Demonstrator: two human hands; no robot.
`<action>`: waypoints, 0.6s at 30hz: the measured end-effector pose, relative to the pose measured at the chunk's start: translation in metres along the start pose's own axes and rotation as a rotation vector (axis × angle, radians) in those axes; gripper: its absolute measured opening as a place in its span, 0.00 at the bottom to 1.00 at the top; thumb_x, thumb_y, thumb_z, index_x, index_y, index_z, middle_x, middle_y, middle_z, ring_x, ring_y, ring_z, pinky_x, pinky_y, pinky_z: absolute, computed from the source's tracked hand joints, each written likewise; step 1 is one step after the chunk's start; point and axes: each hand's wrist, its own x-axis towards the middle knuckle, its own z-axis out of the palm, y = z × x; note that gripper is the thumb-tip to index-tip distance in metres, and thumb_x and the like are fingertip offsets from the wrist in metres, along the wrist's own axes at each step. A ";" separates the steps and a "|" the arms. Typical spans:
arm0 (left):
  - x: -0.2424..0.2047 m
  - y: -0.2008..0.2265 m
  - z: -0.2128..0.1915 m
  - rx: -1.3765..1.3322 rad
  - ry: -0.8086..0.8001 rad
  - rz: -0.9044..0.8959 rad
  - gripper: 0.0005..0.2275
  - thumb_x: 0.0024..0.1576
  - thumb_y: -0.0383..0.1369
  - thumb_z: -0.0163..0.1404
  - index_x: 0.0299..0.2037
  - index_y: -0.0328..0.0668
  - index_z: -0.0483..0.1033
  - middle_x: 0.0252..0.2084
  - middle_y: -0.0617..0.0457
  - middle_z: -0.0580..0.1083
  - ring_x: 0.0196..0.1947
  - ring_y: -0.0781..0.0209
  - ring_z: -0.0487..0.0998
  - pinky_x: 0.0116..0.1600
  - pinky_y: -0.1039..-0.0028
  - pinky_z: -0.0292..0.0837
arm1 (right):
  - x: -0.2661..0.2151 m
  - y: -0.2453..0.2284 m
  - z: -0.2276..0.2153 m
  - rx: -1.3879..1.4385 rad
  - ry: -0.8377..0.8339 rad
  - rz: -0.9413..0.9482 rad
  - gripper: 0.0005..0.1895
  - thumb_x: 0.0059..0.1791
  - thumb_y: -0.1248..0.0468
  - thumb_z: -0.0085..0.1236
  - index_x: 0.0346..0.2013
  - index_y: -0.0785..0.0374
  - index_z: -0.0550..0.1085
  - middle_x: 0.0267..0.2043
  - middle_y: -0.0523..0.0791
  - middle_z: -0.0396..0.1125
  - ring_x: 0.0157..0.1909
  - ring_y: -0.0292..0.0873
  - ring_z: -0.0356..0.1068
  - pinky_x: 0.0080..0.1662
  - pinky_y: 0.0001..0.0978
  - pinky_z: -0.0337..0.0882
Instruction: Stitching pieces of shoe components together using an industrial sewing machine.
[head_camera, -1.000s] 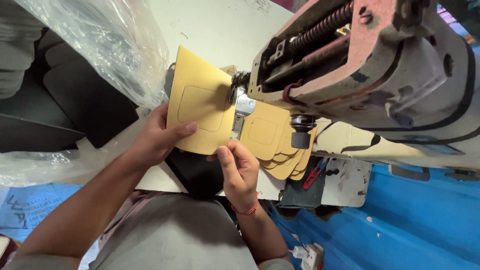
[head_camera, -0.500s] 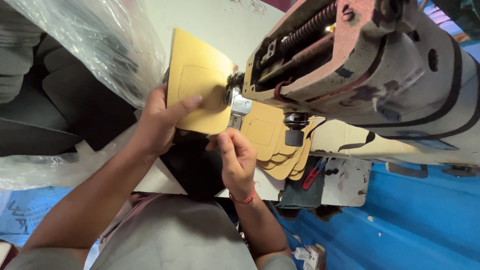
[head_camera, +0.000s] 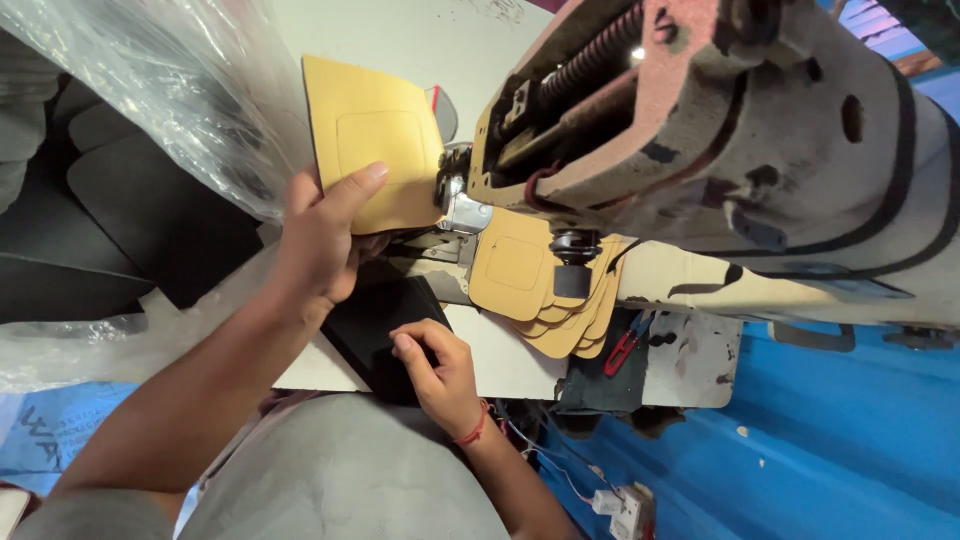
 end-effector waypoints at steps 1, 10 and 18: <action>-0.005 -0.003 0.001 0.001 -0.002 0.001 0.14 0.58 0.31 0.55 0.50 0.30 0.74 0.41 0.49 0.76 0.35 0.63 0.77 0.33 0.73 0.72 | -0.001 0.000 0.000 0.000 0.002 -0.002 0.09 0.56 0.66 0.53 0.40 0.70 0.76 0.33 0.44 0.72 0.35 0.35 0.71 0.40 0.25 0.71; -0.034 -0.008 -0.023 -0.070 -0.151 -0.112 0.13 0.58 0.34 0.54 0.48 0.36 0.71 0.32 0.54 0.72 0.23 0.66 0.71 0.25 0.75 0.64 | 0.003 0.001 -0.001 -0.015 -0.017 -0.022 0.08 0.56 0.66 0.55 0.41 0.69 0.76 0.33 0.44 0.72 0.35 0.35 0.70 0.40 0.26 0.71; -0.036 -0.008 -0.016 -0.054 -0.190 -0.051 0.12 0.60 0.33 0.53 0.49 0.35 0.72 0.31 0.53 0.71 0.23 0.67 0.69 0.25 0.76 0.63 | 0.008 -0.002 -0.002 -0.085 -0.006 -0.060 0.06 0.54 0.66 0.56 0.39 0.68 0.76 0.33 0.46 0.71 0.34 0.38 0.70 0.39 0.28 0.69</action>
